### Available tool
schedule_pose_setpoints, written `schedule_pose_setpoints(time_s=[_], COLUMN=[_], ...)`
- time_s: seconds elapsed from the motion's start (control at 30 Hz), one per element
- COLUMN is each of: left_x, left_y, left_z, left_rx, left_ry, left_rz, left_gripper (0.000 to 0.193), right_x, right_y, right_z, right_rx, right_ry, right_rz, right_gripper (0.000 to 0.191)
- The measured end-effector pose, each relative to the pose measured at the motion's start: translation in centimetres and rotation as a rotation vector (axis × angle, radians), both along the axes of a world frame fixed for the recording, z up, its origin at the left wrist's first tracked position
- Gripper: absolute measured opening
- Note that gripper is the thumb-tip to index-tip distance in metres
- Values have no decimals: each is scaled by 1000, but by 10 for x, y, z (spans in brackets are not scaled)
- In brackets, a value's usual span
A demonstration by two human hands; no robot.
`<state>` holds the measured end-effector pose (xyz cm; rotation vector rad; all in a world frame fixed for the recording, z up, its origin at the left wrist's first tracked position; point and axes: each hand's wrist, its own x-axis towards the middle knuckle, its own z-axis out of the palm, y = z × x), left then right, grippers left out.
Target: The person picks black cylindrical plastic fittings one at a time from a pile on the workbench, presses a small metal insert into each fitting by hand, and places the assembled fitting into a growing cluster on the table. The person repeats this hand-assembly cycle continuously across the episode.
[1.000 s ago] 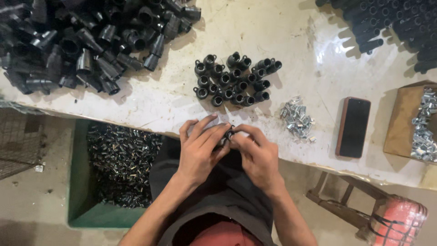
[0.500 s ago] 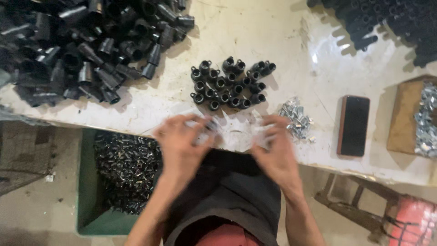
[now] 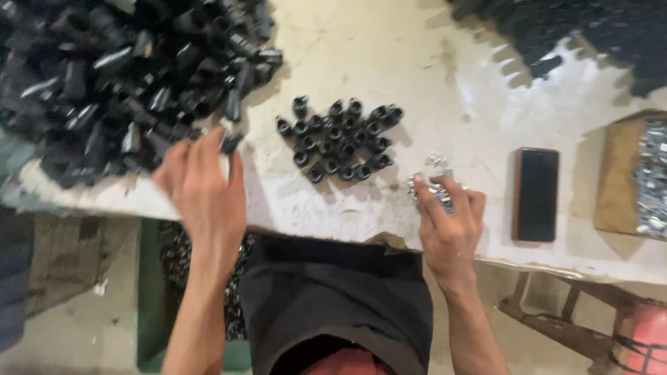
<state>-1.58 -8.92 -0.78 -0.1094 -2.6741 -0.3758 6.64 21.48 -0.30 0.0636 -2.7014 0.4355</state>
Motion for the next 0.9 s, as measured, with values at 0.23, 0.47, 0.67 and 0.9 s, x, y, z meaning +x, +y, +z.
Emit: schedule_pose_setpoints(time_s=[0.23, 0.47, 0.67, 0.9], left_x=[82, 65, 64, 62], left_y=[70, 68, 73, 71], left_z=[-31, -35, -27, -28], left_rx=[640, 491, 477, 497], left_ry=[-74, -89, -88, -78], left_rz=[-281, -487, -503, -484], left_gripper=[40, 36, 35, 35], right_x=[-3, 4, 9, 22], right_y=[-7, -8, -11, 4], right_z=[-4, 8, 0, -13], right_rx=[-189, -143, -9, -106], right_ry=[23, 94, -144, 50], right_rz=[56, 25, 277, 136], right_gripper=[40, 38, 41, 35])
